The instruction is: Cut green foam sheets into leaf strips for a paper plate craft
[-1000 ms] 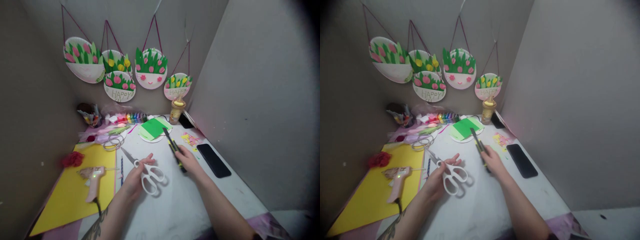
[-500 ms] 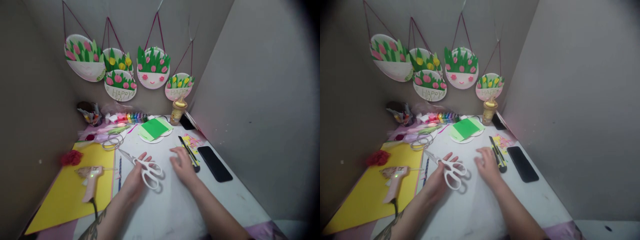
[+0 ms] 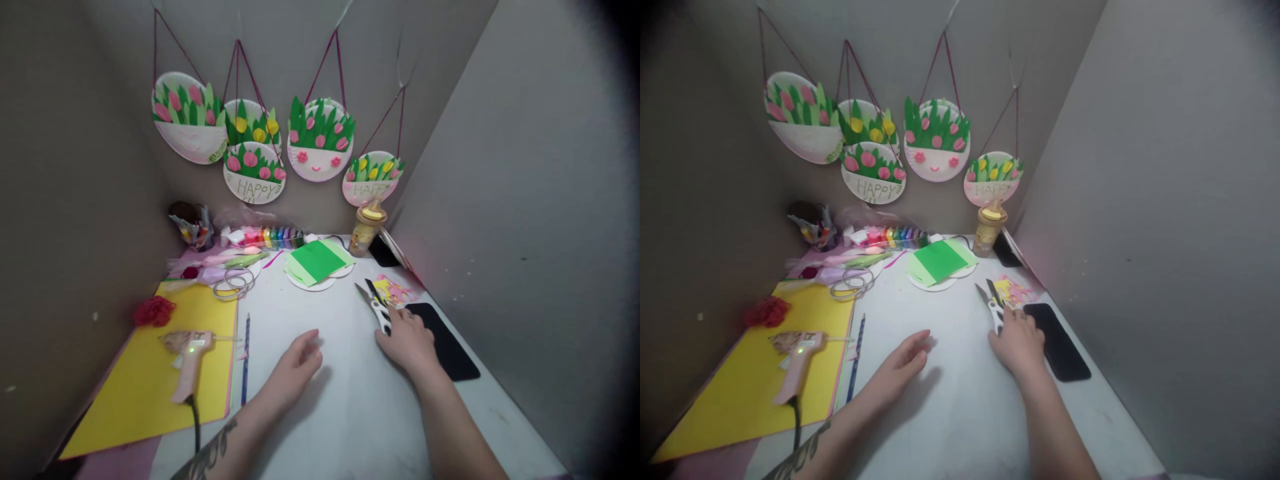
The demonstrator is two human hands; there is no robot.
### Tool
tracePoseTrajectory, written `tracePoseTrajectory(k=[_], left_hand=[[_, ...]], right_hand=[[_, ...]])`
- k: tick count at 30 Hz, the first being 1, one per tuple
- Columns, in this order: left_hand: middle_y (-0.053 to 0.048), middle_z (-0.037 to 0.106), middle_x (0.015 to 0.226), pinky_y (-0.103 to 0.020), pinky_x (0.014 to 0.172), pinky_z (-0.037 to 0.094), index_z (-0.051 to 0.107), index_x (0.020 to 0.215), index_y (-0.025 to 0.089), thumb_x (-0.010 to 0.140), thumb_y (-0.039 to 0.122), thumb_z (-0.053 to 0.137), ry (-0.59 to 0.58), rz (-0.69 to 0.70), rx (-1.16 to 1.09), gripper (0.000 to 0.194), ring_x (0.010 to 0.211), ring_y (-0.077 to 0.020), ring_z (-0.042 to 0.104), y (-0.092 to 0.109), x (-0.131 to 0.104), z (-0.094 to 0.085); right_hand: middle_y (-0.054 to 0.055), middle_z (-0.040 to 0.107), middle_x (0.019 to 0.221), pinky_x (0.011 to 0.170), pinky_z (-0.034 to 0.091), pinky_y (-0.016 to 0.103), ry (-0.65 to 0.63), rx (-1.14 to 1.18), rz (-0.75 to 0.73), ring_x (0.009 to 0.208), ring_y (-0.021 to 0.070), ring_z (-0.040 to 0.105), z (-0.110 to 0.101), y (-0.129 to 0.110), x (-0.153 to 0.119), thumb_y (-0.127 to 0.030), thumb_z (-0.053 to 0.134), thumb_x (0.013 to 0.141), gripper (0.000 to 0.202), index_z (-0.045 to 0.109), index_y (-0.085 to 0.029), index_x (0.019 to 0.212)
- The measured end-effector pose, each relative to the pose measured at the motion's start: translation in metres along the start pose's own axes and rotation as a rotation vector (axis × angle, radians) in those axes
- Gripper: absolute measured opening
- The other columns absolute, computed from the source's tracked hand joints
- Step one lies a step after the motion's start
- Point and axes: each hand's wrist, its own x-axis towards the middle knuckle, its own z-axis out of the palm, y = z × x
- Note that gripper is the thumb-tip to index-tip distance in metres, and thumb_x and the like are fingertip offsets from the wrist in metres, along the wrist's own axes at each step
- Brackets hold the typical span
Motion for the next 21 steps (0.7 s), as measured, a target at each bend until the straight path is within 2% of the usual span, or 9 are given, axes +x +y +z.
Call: tracePoseTrajectory(k=[3, 6, 9, 12, 14, 16, 18, 21], left_hand=[[-0.016, 0.063, 0.121, -0.044, 0.104, 0.034, 0.066, 0.113, 0.017, 0.074, 0.039, 0.071, 0.024, 0.006, 0.064, 0.045, 0.113, -0.0289, 0.055, 0.006, 0.002, -0.003], [-0.014, 0.067, 0.111, -0.041, 0.099, 0.039, 0.069, 0.107, 0.016, 0.073, 0.037, 0.071, 0.049, 0.033, 0.099, 0.039, 0.105, -0.0275, 0.059, 0.009, 0.004, -0.005], [-0.012, 0.07, 0.103, -0.039, 0.092, 0.042, 0.072, 0.098, 0.017, 0.071, 0.036, 0.072, 0.092, 0.098, 0.139, 0.033, 0.096, -0.0263, 0.061, 0.009, 0.005, -0.004], [-0.011, 0.07, 0.1, -0.036, 0.088, 0.043, 0.073, 0.091, 0.018, 0.07, 0.034, 0.071, 0.13, 0.188, 0.188, 0.026, 0.094, -0.0257, 0.061, 0.009, 0.005, -0.004], [-0.011, 0.07, 0.1, -0.035, 0.087, 0.043, 0.073, 0.088, 0.018, 0.07, 0.034, 0.07, 0.147, 0.221, 0.188, 0.023, 0.095, -0.0253, 0.061, 0.01, 0.005, -0.005], [-0.01, 0.07, 0.096, -0.034, 0.084, 0.044, 0.073, 0.086, 0.018, 0.071, 0.034, 0.07, 0.173, 0.221, 0.153, 0.022, 0.091, -0.0243, 0.061, 0.012, 0.005, -0.008], [-0.008, 0.07, 0.089, -0.032, 0.079, 0.044, 0.072, 0.085, 0.018, 0.071, 0.035, 0.07, 0.194, 0.205, 0.107, 0.023, 0.084, -0.0221, 0.061, 0.012, 0.006, -0.011], [-0.005, 0.068, 0.077, -0.028, 0.069, 0.042, 0.071, 0.086, 0.017, 0.072, 0.038, 0.068, 0.193, 0.176, 0.067, 0.025, 0.072, -0.0182, 0.058, 0.012, 0.007, -0.015]], right_hand=[[0.021, 0.047, 0.136, 0.09, 0.038, 0.056, 0.05, -0.028, 0.008, 0.119, 0.041, 0.042, 0.001, 0.0, 0.001, -0.043, 0.053, 0.081, 0.06, 0.051, -0.01, 0.13], [0.017, 0.044, 0.142, 0.102, 0.031, 0.053, 0.112, 0.023, -0.17, 0.129, 0.0366, 0.036, -0.003, -0.026, 0.013, -0.034, 0.054, 0.082, 0.056, 0.049, -0.013, 0.134], [0.012, 0.048, 0.141, 0.108, 0.029, 0.043, 0.12, 0.1, -0.474, 0.132, 0.0275, 0.036, -0.005, -0.063, 0.044, -0.018, 0.047, 0.085, 0.052, 0.044, -0.014, 0.138], [0.01, 0.04, 0.148, 0.111, 0.025, 0.043, 0.09, 0.073, -0.616, 0.14, 0.0255, 0.026, 0.0, -0.096, 0.082, -0.008, 0.039, 0.087, 0.053, 0.043, -0.015, 0.14], [0.009, 0.036, 0.151, 0.111, 0.024, 0.045, 0.04, 0.034, -0.686, 0.141, 0.0257, 0.024, 0.006, -0.11, 0.102, -0.005, 0.036, 0.088, 0.054, 0.041, -0.015, 0.141], [0.011, 0.041, 0.148, 0.111, 0.026, 0.043, 0.003, -0.008, -0.723, 0.139, 0.0245, 0.03, 0.01, -0.117, 0.114, -0.005, 0.035, 0.089, 0.052, 0.043, -0.015, 0.14], [0.012, 0.051, 0.14, 0.108, 0.031, 0.038, -0.013, -0.044, -0.736, 0.132, 0.0223, 0.043, 0.011, -0.119, 0.121, -0.007, 0.037, 0.09, 0.047, 0.05, -0.015, 0.134], [0.013, 0.06, 0.129, 0.1, 0.04, 0.031, -0.002, -0.084, -0.728, 0.119, 0.0216, 0.056, 0.003, -0.116, 0.125, -0.012, 0.041, 0.09, 0.041, 0.057, -0.016, 0.127]])
